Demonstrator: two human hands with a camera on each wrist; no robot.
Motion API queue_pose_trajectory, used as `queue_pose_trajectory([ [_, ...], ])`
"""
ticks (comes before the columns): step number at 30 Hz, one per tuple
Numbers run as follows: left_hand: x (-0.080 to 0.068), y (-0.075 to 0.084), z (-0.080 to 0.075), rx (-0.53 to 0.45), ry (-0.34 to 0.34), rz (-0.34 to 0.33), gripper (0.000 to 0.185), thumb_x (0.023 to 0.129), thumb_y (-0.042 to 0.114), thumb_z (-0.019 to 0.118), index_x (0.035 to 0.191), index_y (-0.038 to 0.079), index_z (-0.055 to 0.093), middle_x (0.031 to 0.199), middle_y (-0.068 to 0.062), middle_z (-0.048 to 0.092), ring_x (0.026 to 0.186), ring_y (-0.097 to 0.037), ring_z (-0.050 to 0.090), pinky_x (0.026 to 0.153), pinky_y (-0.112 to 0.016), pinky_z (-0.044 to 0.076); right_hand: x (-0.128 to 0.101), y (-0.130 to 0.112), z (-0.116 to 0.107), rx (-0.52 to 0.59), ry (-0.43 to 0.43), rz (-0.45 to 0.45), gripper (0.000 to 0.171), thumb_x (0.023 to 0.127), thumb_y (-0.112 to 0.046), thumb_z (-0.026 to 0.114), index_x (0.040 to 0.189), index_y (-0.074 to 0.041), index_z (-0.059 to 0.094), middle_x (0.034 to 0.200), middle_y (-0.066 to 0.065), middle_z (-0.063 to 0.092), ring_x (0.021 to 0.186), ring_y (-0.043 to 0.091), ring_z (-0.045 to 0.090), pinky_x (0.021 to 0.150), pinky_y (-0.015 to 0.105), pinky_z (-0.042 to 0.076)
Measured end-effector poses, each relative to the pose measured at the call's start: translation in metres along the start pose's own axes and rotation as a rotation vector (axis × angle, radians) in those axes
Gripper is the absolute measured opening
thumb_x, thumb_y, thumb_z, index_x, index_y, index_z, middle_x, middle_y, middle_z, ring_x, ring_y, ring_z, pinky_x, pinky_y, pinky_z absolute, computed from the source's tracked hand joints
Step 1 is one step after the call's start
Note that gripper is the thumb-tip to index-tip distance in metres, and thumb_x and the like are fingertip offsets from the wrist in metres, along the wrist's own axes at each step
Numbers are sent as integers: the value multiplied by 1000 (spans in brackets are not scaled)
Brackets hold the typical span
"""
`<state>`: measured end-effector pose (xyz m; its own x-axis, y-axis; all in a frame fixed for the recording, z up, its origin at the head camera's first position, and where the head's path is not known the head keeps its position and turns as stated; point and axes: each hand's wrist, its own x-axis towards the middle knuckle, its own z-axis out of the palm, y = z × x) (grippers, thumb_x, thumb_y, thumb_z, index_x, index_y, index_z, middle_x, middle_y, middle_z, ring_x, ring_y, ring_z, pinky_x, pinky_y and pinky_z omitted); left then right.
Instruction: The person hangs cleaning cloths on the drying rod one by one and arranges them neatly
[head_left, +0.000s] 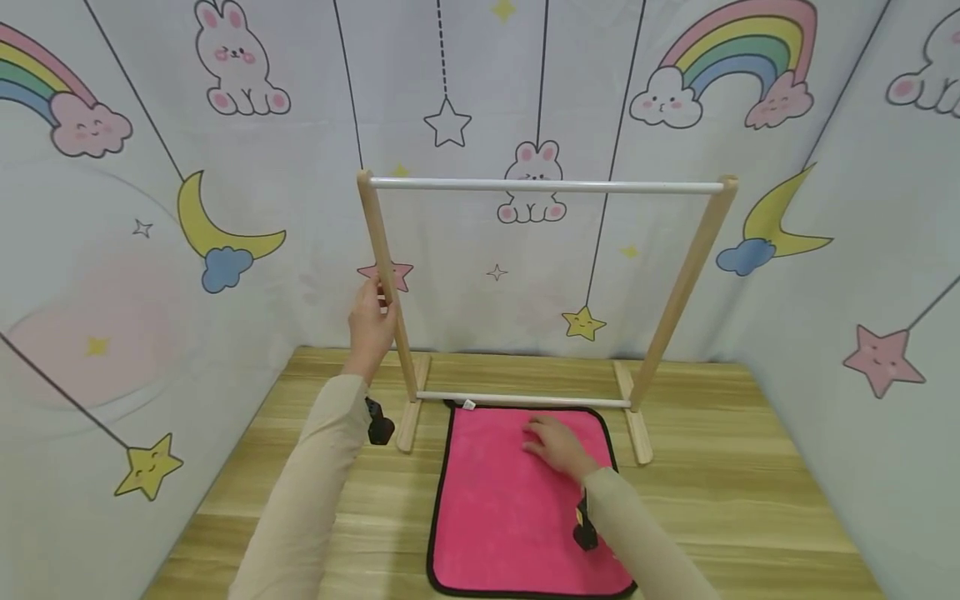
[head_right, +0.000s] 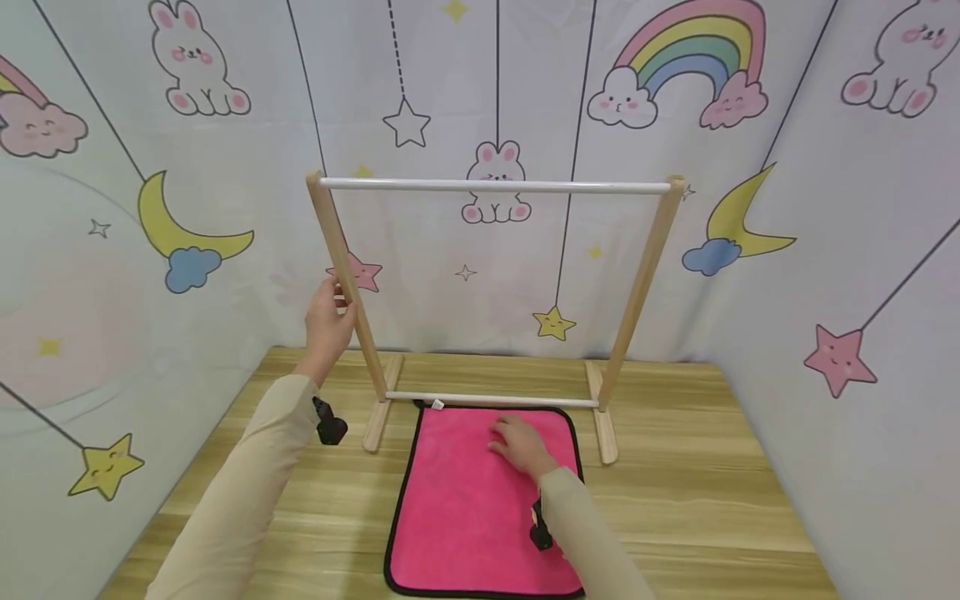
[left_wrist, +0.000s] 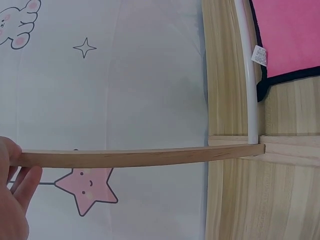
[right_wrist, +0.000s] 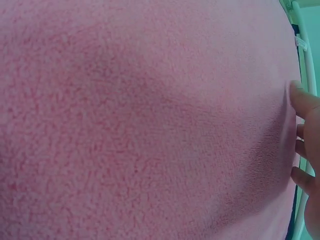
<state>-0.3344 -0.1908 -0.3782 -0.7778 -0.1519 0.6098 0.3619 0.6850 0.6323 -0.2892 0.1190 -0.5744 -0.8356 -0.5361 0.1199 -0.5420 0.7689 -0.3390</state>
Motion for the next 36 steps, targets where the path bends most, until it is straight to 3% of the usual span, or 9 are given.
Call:
queue_pose_trajectory([
  [4, 0, -2, 0, 7, 14, 5, 37, 86, -3, 55, 122, -2, 46, 103, -22, 54, 89, -33, 58, 76, -40, 52, -2, -3, 0, -13, 10, -12, 37, 88, -30, 58, 109, 0, 63, 114, 16, 58, 108, 30, 53, 93, 42, 42],
  [7, 1, -3, -1, 12, 14, -5, 37, 87, -2, 55, 122, -3, 46, 103, -21, 54, 88, -32, 58, 75, -40, 53, -4, -3, 1, -76, 35, -77, 37, 86, -35, 59, 101, -2, 66, 109, 13, 59, 101, 26, 56, 87, 39, 45],
  [12, 2, -5, -2, 19, 12, -17, 37, 86, -1, 55, 122, -3, 45, 103, -21, 54, 87, -32, 58, 73, -39, 54, -5, -3, 8, -212, 174, -247, 22, 80, -33, 67, 75, -13, 61, 85, 1, 56, 73, 14, 54, 66, 30, 47],
  [16, 2, -4, -3, 16, 12, -24, 38, 86, -1, 55, 123, -3, 45, 103, -21, 54, 88, -32, 58, 73, -39, 54, -3, -4, 11, -243, 265, -295, 16, 79, -27, 69, 77, -11, 65, 79, -1, 58, 69, 13, 56, 62, 28, 48],
  [20, 2, -3, -4, 15, 10, -35, 39, 86, -2, 54, 124, -3, 45, 103, -22, 54, 88, -32, 58, 73, -39, 54, -2, -6, 12, -180, 231, -219, 17, 82, -23, 66, 85, -7, 71, 88, 4, 63, 78, 17, 61, 69, 30, 51],
  [26, 1, -3, -3, 14, 2, -36, 38, 87, -1, 53, 124, -3, 44, 105, -21, 54, 89, -32, 57, 73, -39, 54, 3, -8, 7, 75, 156, -44, 15, 82, -17, 66, 92, -6, 72, 92, 7, 65, 84, 21, 61, 74, 35, 51],
  [29, 0, -2, -2, 3, -3, -40, 37, 87, -1, 53, 123, -3, 45, 105, -21, 53, 89, -32, 57, 72, -39, 54, 6, -7, 4, 153, 127, 26, 24, 79, -14, 69, 101, -4, 69, 92, 8, 64, 84, 22, 60, 73, 36, 50],
  [36, 0, -1, 0, 7, -17, -33, 38, 88, 0, 53, 124, -3, 44, 104, -21, 53, 89, -31, 58, 71, -39, 55, 11, -1, 5, 160, 59, 120, 50, 78, -20, 71, 121, 0, 56, 116, 16, 55, 98, 27, 56, 82, 41, 48],
])
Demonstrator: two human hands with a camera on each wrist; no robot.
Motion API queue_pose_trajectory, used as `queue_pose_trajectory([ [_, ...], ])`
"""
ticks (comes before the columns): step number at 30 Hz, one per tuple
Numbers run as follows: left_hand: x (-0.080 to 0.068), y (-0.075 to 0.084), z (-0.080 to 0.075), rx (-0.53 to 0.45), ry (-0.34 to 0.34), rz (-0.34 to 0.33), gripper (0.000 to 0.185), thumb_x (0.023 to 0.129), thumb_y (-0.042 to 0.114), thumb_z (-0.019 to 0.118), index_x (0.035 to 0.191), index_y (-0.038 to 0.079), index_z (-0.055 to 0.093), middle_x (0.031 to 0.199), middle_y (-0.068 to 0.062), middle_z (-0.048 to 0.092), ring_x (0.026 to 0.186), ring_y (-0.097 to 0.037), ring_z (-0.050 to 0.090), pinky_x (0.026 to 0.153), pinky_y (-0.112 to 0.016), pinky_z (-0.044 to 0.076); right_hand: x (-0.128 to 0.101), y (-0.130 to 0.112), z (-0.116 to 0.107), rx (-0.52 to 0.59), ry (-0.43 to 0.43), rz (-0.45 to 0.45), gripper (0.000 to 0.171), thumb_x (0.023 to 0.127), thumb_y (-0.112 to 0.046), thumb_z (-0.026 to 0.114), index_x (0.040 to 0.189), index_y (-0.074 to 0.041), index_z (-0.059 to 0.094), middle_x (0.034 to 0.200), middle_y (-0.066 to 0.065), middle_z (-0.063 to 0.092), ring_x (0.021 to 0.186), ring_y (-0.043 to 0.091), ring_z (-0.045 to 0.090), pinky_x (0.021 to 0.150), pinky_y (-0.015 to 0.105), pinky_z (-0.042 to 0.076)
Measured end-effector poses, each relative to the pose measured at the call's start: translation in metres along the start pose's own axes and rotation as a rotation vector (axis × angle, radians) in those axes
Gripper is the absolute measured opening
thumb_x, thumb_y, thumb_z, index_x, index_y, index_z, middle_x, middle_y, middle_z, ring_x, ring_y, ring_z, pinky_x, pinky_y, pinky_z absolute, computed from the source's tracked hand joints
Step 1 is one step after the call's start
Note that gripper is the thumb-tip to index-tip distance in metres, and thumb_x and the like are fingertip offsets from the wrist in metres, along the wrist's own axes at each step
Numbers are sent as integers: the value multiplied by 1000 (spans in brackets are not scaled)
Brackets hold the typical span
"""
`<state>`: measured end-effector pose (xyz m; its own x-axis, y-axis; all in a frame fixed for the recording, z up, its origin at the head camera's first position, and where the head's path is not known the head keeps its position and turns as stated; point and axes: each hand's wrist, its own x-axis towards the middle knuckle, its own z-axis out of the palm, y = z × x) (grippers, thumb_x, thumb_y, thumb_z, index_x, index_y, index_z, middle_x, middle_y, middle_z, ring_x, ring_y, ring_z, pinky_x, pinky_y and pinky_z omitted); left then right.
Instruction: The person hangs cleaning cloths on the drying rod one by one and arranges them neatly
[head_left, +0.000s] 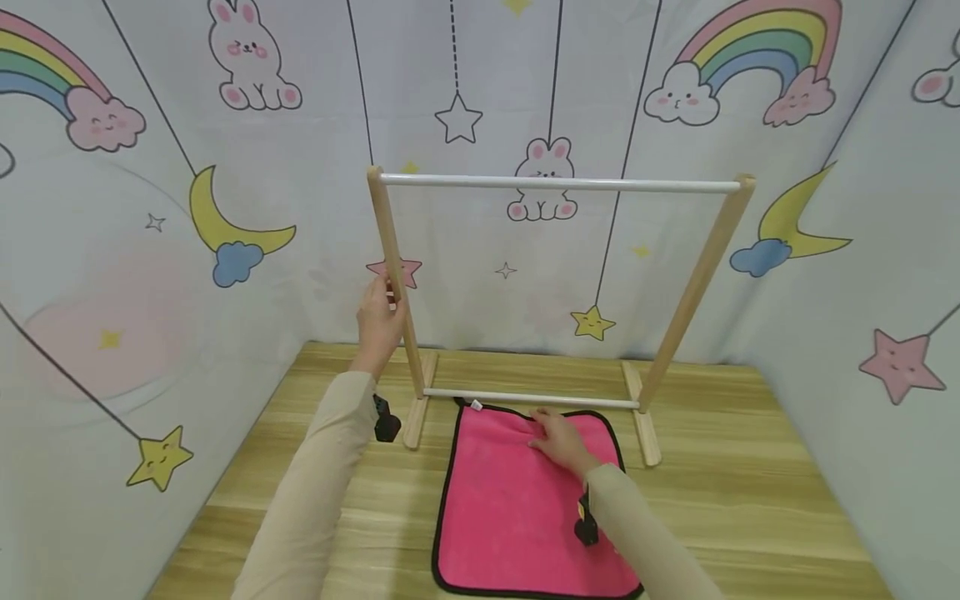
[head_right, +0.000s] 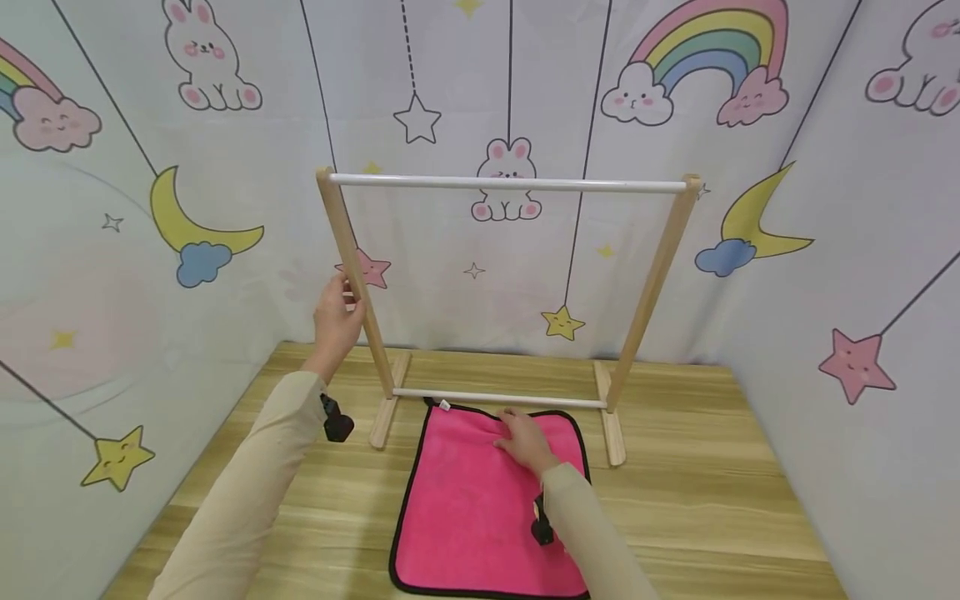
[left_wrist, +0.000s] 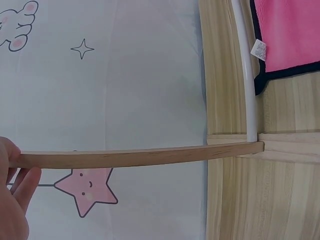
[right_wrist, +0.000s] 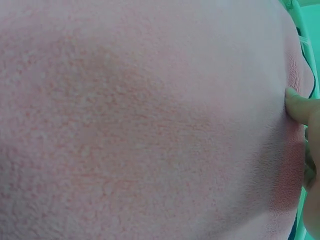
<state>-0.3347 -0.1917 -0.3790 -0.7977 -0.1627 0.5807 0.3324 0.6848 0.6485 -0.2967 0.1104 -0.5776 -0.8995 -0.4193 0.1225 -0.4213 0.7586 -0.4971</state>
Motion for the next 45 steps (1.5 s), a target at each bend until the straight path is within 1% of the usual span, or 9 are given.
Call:
queue_pose_trajectory([
  [3, 0, 2, 1, -1, 2, 2, 39, 88, 1, 54, 125, -3, 44, 103, -21, 53, 88, -31, 58, 71, -39, 55, 0, 3, 0, -5, 13, -13, 50, 77, -18, 72, 120, 2, 56, 117, 17, 56, 103, 30, 55, 87, 43, 46],
  [8, 0, 3, 2, 2, -1, 4, 39, 88, 1, 53, 126, -3, 44, 104, -20, 53, 89, -31, 58, 71, -39, 55, -3, 3, -2, -18, 76, -47, 38, 73, -17, 75, 106, -1, 66, 101, 11, 64, 97, 29, 55, 85, 42, 46],
  [12, -1, 4, 2, -3, -2, -7, 37, 88, 1, 53, 124, -2, 45, 105, -20, 53, 89, -31, 58, 71, -39, 54, -9, 0, -1, -44, 117, -75, 31, 75, -18, 74, 102, -5, 68, 98, 7, 66, 96, 26, 57, 83, 41, 46],
  [20, 0, 5, 0, -11, 2, -11, 38, 88, 1, 52, 125, -2, 44, 106, -20, 53, 89, -31, 57, 72, -38, 55, -21, -2, 3, -144, 191, -287, 22, 78, -20, 70, 97, -8, 71, 95, 2, 64, 90, 19, 58, 77, 34, 50],
  [28, 0, 6, 0, -5, 14, -9, 39, 88, 0, 53, 126, -2, 44, 107, -20, 53, 90, -31, 57, 72, -38, 55, -33, -3, 3, -217, 118, -441, 45, 77, -41, 69, 106, -6, 68, 104, 5, 64, 96, 20, 58, 80, 35, 50],
  [31, 0, 6, 0, 1, 15, -12, 38, 88, 0, 53, 124, -3, 45, 106, -21, 53, 90, -31, 58, 73, -37, 55, -35, -3, 4, -249, 110, -478, 45, 77, -41, 69, 106, -6, 68, 105, 5, 64, 96, 19, 58, 81, 34, 49],
  [34, 0, 5, 0, -3, 15, -19, 38, 87, -1, 54, 124, -3, 45, 106, -21, 53, 89, -31, 57, 73, -36, 55, -37, -4, 6, -243, 133, -515, 38, 77, -32, 71, 103, -4, 69, 102, 6, 64, 93, 18, 59, 79, 32, 50],
  [39, 0, 4, 0, -1, 16, -20, 39, 87, -1, 54, 124, -3, 45, 107, -21, 53, 90, -32, 57, 75, -37, 54, -41, -6, 12, -203, 195, -539, 27, 77, -22, 72, 98, -5, 71, 96, 4, 65, 88, 17, 61, 74, 29, 52],
  [45, -1, 4, 2, 15, 7, -21, 40, 88, 0, 53, 126, -4, 43, 106, -21, 53, 91, -31, 58, 76, -35, 54, -44, -9, 18, -100, 255, -473, 23, 76, -16, 72, 96, -5, 71, 93, 4, 65, 86, 17, 62, 73, 29, 52],
])
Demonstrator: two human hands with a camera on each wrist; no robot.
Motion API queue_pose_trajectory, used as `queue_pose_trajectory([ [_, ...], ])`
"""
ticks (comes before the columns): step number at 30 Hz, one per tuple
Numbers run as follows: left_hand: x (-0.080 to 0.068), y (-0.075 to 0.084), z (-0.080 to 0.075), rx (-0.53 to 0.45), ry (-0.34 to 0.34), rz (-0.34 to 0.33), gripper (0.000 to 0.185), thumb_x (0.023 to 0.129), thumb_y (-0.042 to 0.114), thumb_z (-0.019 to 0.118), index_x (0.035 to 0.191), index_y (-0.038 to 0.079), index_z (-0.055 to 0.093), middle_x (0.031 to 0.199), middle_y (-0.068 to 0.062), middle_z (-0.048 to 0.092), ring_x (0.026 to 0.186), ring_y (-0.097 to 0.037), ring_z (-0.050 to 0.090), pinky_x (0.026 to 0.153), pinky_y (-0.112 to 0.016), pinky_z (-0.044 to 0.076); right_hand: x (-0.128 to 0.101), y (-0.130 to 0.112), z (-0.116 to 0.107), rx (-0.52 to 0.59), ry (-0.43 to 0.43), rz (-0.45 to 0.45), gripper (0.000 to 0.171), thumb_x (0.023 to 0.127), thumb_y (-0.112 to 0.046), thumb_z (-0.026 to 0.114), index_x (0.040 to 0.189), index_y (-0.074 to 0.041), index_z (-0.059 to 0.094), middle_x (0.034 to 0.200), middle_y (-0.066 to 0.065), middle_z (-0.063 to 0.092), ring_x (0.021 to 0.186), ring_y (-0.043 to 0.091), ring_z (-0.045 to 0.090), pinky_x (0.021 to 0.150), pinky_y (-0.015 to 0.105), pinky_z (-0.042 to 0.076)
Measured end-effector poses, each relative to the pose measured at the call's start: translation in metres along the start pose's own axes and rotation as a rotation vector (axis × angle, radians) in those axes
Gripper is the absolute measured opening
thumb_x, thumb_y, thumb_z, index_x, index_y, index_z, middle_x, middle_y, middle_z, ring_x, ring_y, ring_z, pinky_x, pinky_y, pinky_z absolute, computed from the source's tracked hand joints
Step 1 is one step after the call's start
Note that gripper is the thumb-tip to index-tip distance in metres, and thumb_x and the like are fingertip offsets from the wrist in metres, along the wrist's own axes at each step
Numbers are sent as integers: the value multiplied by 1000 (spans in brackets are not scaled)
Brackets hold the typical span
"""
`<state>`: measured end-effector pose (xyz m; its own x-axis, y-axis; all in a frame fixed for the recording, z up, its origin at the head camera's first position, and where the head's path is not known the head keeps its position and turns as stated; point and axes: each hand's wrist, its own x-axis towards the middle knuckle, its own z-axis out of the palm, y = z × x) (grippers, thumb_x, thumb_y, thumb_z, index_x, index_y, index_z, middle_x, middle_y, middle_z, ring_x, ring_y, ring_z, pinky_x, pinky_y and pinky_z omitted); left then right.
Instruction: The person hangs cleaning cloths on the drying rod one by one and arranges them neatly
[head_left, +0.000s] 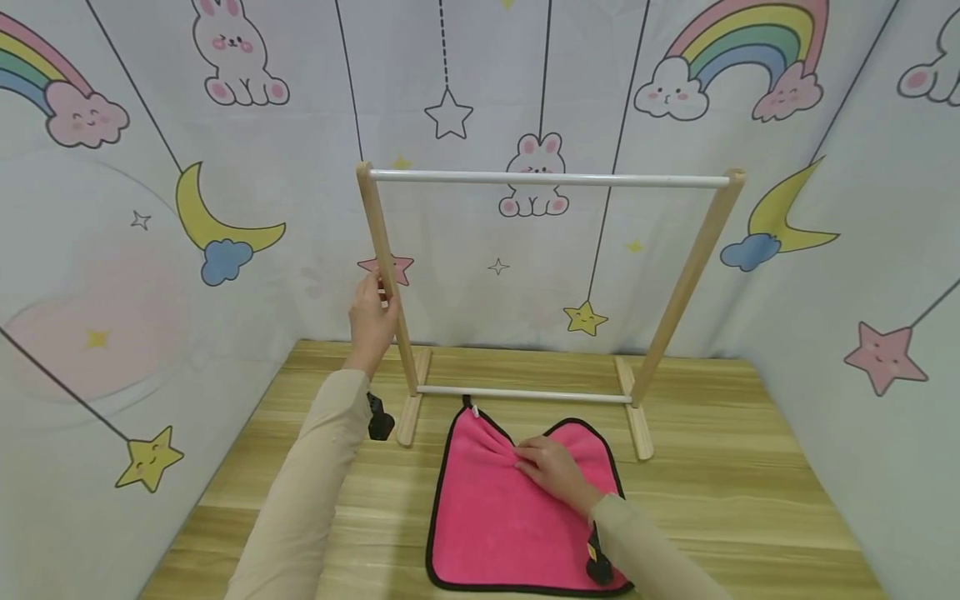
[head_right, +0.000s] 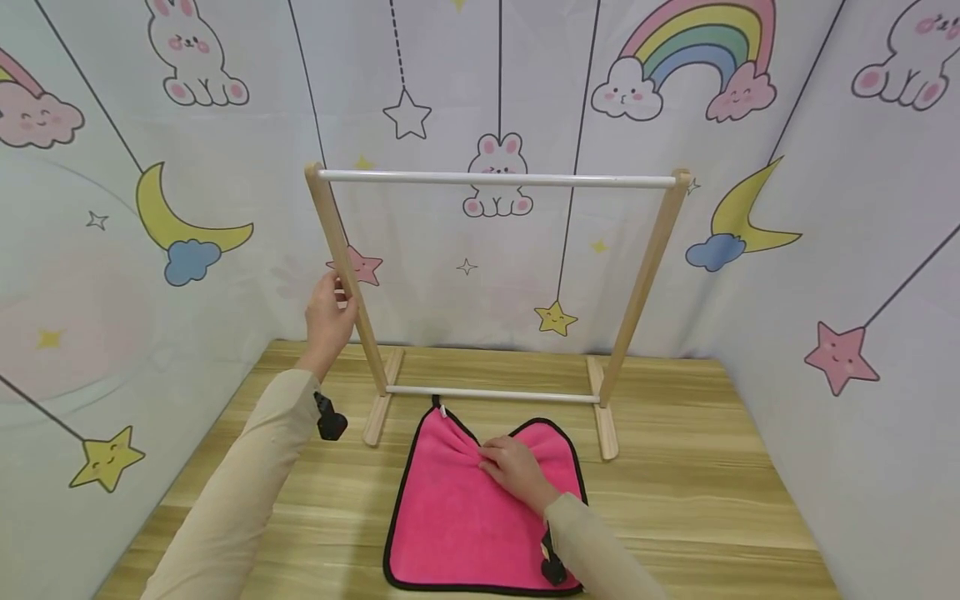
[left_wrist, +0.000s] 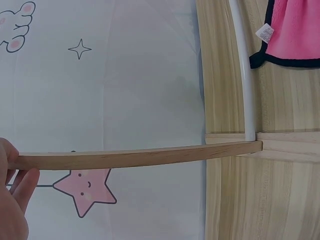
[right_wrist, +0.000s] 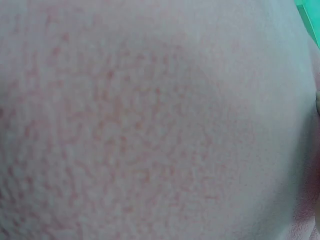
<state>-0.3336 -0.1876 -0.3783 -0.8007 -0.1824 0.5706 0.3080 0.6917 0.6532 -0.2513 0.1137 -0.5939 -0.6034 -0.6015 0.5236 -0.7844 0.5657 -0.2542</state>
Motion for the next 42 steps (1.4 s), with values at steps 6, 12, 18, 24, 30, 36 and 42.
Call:
queue_pose_trajectory([
  [6, 0, 1, 1, 7, -7, -15, 39, 88, 1, 53, 125, -3, 44, 106, -21, 53, 91, -31, 58, 75, -36, 54, 3, -4, -6, 48, 48, 37, 24, 76, -13, 72, 98, -5, 71, 91, 4, 65, 85, 17, 61, 71, 29, 52],
  [12, -1, 3, -1, 3, -10, -24, 39, 88, 1, 54, 125, -2, 44, 106, -21, 53, 91, -31, 58, 75, -37, 54, 18, -3, -23, 51, 131, -28, 25, 73, -10, 74, 97, -5, 71, 90, 3, 65, 83, 16, 61, 68, 27, 52],
  [18, -1, 3, 0, 13, -2, -16, 38, 88, 1, 53, 125, -3, 44, 106, -22, 53, 91, -32, 58, 74, -38, 54, 35, -4, -47, 52, 156, -93, 24, 72, -8, 75, 96, -4, 71, 90, 4, 66, 83, 16, 61, 67, 28, 51],
  [24, -1, 3, 1, 5, 9, -8, 38, 87, 0, 54, 124, -4, 44, 105, -22, 53, 90, -32, 59, 74, -38, 54, 51, -10, -74, 67, 152, -91, 24, 73, -8, 74, 97, -3, 71, 92, 6, 66, 85, 18, 61, 70, 28, 52],
  [30, 0, 3, 2, 7, 8, -11, 38, 88, 1, 53, 124, -4, 44, 105, -22, 53, 90, -32, 58, 74, -38, 54, 70, -15, -103, 106, 166, -85, 23, 74, -9, 73, 97, -3, 71, 92, 7, 67, 87, 19, 62, 72, 29, 53],
  [36, 0, 5, 2, -11, 9, -8, 38, 88, 0, 52, 125, -3, 44, 107, -22, 52, 91, -33, 57, 76, -39, 53, 88, -16, -127, 96, 226, -148, 24, 71, -6, 75, 94, -1, 71, 88, 8, 68, 81, 18, 63, 64, 25, 53],
  [42, -1, 6, 0, -11, 20, -11, 37, 88, -1, 53, 124, -3, 45, 107, -22, 53, 91, -32, 58, 76, -39, 53, 111, -19, -155, 71, 230, -182, 22, 73, -7, 74, 94, -2, 71, 88, 7, 67, 78, 15, 62, 61, 22, 52],
])
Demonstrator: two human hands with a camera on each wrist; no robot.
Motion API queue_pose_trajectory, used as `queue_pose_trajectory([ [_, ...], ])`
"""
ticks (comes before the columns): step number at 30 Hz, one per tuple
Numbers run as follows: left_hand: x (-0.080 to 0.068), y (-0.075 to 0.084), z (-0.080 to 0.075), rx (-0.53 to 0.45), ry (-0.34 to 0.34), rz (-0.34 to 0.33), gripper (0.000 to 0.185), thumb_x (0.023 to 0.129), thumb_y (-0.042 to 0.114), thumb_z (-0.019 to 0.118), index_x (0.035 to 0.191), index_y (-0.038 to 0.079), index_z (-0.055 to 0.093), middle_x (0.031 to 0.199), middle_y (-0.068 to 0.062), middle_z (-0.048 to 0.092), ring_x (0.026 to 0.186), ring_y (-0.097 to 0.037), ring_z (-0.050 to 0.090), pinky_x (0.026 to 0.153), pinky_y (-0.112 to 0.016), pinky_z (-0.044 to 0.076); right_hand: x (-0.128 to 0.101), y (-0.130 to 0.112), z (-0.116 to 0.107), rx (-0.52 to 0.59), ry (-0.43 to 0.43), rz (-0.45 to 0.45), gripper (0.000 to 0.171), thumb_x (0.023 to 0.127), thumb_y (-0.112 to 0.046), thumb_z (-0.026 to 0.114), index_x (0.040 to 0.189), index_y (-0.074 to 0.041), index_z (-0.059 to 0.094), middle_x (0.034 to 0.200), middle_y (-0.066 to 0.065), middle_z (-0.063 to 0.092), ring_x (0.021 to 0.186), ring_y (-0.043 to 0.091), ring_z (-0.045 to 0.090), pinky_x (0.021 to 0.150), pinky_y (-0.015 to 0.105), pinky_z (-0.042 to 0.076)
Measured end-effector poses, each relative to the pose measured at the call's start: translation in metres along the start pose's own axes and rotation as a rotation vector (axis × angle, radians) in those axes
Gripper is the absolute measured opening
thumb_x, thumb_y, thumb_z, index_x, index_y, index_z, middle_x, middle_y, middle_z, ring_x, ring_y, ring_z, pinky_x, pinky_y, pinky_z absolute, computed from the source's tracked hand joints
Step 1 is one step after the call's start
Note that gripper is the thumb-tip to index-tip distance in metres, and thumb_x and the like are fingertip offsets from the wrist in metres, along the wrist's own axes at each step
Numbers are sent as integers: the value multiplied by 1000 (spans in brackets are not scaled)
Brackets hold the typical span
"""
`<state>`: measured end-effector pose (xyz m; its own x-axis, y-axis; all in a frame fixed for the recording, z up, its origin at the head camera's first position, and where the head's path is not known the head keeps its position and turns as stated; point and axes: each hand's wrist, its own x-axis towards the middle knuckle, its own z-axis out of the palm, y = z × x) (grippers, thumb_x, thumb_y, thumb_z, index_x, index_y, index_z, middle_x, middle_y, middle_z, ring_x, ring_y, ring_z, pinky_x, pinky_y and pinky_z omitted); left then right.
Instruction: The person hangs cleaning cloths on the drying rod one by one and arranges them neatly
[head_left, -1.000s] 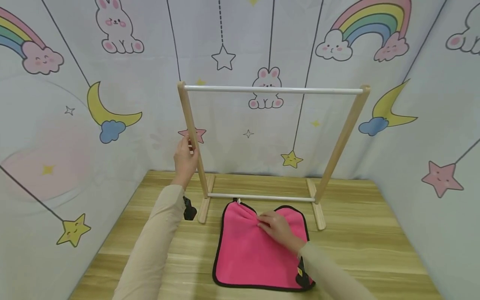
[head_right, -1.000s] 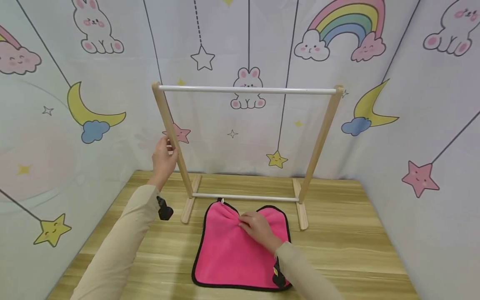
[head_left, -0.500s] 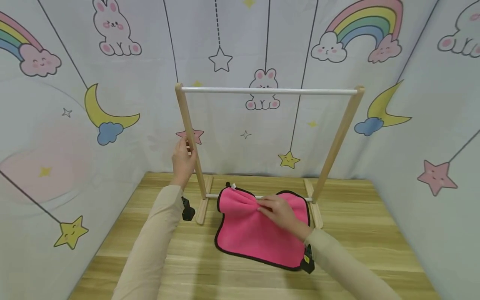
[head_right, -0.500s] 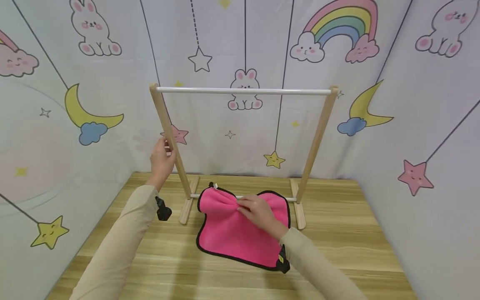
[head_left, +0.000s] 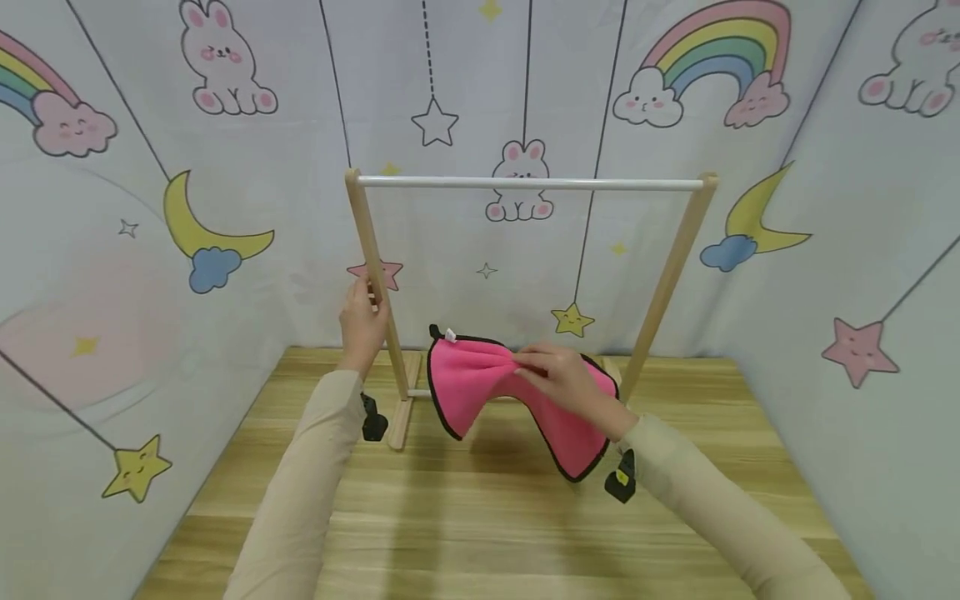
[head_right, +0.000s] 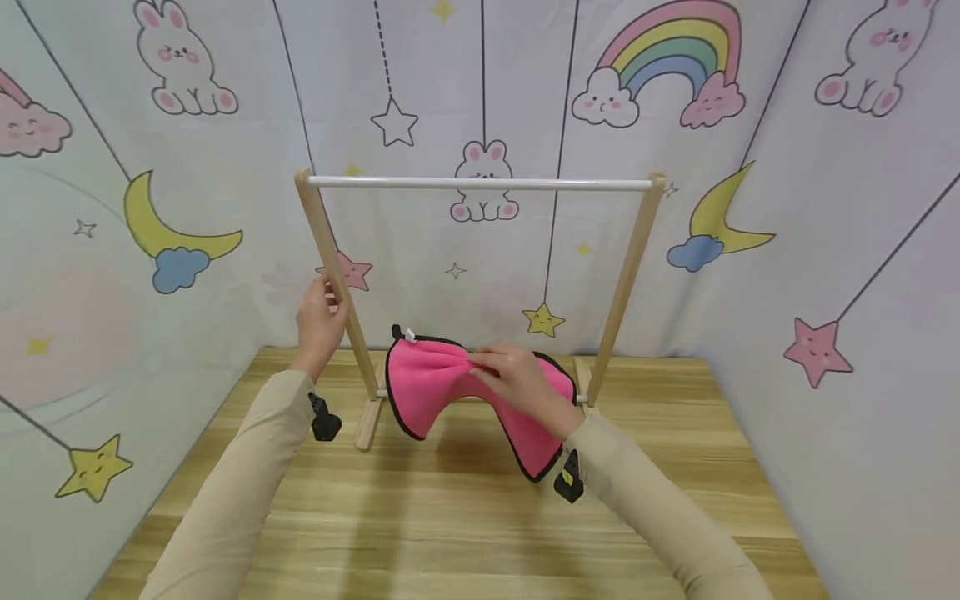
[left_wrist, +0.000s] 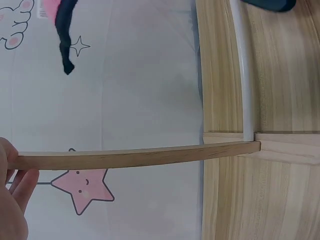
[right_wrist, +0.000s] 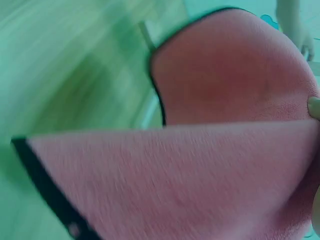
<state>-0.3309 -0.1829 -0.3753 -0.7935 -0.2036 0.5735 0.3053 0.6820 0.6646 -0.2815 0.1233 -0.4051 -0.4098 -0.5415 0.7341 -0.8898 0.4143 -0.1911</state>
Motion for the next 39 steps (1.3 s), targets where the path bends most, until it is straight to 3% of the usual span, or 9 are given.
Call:
queue_pose_trajectory([
  [16, 1, -2, 2, 23, 21, 23, 39, 87, -2, 54, 124, -2, 45, 105, -22, 53, 89, -33, 58, 75, -39, 53, 55, -14, -44, -54, 26, -56, 19, 74, -5, 73, 92, -1, 71, 87, 9, 67, 82, 19, 61, 68, 28, 53],
  [39, 1, -2, 3, 27, 31, 31, 37, 87, -3, 54, 123, -4, 46, 105, -23, 53, 89, -33, 58, 76, -39, 52, 103, -11, -81, -135, 109, -99, 23, 75, -4, 72, 98, 1, 69, 91, 12, 66, 85, 22, 59, 71, 31, 52],
])
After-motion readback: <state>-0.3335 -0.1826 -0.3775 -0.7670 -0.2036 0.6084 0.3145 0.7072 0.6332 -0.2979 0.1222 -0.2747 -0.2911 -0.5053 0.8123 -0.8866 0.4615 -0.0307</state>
